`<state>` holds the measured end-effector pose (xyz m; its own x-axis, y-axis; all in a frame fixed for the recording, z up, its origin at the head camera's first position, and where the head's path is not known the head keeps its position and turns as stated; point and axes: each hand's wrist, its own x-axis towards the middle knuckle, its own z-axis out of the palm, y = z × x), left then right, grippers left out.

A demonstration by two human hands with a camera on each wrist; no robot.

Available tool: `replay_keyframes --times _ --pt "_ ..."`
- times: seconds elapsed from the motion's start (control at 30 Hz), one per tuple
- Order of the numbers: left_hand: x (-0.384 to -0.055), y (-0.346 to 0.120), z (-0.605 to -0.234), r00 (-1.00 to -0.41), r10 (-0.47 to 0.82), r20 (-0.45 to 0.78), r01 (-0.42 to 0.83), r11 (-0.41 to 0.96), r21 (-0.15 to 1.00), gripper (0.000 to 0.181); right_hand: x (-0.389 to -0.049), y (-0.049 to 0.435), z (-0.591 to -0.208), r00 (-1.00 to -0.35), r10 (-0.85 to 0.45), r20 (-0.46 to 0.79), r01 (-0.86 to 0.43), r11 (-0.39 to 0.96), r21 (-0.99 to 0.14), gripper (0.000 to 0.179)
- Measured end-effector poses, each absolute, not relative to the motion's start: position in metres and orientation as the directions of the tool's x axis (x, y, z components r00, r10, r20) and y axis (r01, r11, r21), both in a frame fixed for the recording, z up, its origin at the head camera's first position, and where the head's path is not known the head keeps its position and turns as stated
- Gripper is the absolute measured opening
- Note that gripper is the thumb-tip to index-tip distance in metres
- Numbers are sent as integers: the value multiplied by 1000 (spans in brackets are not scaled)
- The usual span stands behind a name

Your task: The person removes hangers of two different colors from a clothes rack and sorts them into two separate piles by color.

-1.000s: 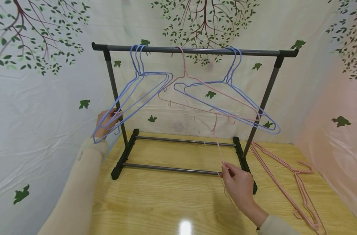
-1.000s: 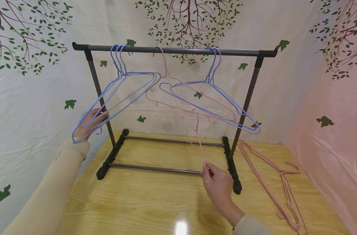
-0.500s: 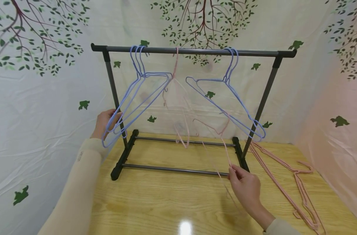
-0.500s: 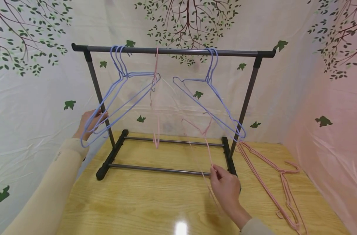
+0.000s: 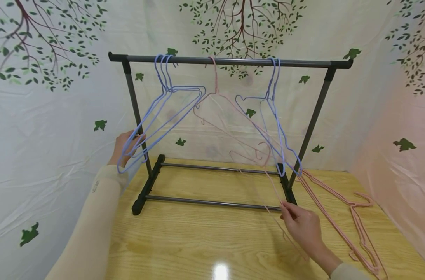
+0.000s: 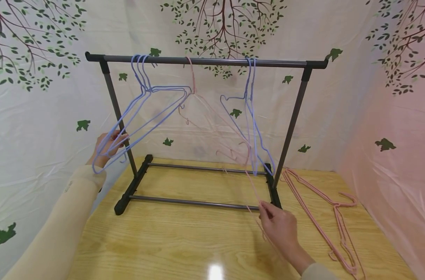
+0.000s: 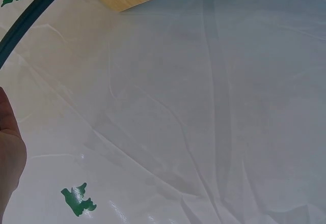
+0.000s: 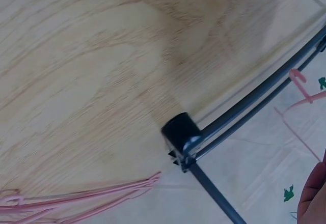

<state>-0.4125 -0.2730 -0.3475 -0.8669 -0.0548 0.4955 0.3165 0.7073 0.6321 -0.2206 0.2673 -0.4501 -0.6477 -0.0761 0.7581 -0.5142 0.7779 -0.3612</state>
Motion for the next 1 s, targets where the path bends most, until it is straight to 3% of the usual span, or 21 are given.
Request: replay_keyframes --times 0.23,0.37,0.47,0.6,0.7,1.0 --pt "-387 -260 -330 -867 -52 495 326 693 643 62 -217 278 -455 -721 -53 691 -449 795 -408 15" --pt "-390 -261 -331 -864 -33 503 330 717 614 56 -215 287 -457 -770 -2 638 -384 799 -462 14" --pt "-400 -267 -338 -887 -46 460 309 682 663 52 -213 295 -455 -763 34 646 -371 794 -480 14" --pt "-414 -274 -346 -897 -78 435 287 646 707 49 -212 305 -447 -707 64 704 -395 791 -468 14" --pt "-418 -277 -348 -877 -50 479 314 694 647 47 -211 313 -439 -643 69 763 -427 795 -432 15" --pt "-422 -279 -352 -849 -40 527 346 711 612 41 -214 356 -429 -388 30 921 -476 849 -228 19"
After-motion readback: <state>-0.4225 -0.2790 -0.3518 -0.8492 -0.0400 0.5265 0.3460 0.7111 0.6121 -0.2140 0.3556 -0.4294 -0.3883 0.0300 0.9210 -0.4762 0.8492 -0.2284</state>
